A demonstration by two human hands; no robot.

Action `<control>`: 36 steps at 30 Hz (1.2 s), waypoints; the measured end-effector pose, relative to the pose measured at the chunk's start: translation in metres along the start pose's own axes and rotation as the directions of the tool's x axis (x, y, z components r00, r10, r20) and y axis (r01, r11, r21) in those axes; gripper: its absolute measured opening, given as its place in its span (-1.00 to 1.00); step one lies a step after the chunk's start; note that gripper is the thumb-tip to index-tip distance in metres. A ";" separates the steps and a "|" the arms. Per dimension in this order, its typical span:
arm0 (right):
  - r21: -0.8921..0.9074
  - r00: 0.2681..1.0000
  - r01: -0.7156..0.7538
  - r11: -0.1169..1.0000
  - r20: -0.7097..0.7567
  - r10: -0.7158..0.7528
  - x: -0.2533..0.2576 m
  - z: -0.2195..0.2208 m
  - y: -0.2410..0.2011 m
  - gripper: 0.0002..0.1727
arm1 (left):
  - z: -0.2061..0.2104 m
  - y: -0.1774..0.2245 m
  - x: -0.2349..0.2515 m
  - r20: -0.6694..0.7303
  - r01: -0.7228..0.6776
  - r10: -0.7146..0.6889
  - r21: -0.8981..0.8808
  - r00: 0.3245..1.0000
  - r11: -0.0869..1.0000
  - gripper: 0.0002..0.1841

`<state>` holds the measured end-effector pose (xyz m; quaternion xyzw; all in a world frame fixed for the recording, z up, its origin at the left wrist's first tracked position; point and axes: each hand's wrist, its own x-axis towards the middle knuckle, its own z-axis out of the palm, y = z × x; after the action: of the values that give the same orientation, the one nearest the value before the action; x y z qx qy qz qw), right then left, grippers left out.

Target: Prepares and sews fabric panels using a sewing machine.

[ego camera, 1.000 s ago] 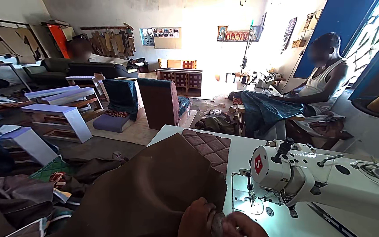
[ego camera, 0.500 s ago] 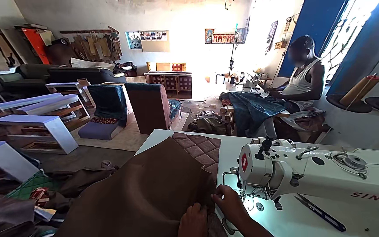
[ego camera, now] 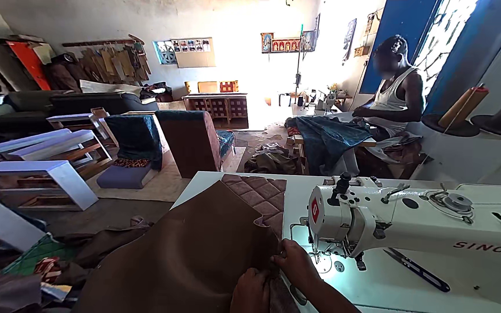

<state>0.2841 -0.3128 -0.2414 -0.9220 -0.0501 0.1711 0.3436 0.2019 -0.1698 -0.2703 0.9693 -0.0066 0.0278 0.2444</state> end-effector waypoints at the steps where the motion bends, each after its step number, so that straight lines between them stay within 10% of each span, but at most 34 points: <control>1: 0.014 0.999 0.033 0.999 -0.014 -0.033 0.002 0.001 0.001 -0.63 | 0.006 -0.002 -0.003 -0.064 -0.038 0.040 0.025 0.997 0.999 -0.72; 12: -0.180 0.918 0.364 0.914 -0.100 -0.385 0.021 0.021 0.020 -0.64 | 0.023 0.002 -0.022 -0.452 0.031 0.229 0.498 0.862 0.867 -0.80; 25: -0.099 0.893 0.391 0.915 -0.202 -0.403 0.024 0.029 0.032 -0.65 | -0.002 0.015 -0.012 -0.193 -0.117 0.251 0.522 0.949 0.845 -0.85; 36: 0.025 0.899 0.391 0.920 -0.224 -0.376 0.021 0.027 0.038 -0.68 | 0.027 -0.002 -0.016 -0.346 -0.103 0.317 0.515 0.883 0.851 -0.83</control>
<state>0.2933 -0.3207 -0.2913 -0.8947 -0.1872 0.0014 0.4057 0.1874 -0.1811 -0.2953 0.9632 -0.0555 0.2627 -0.0139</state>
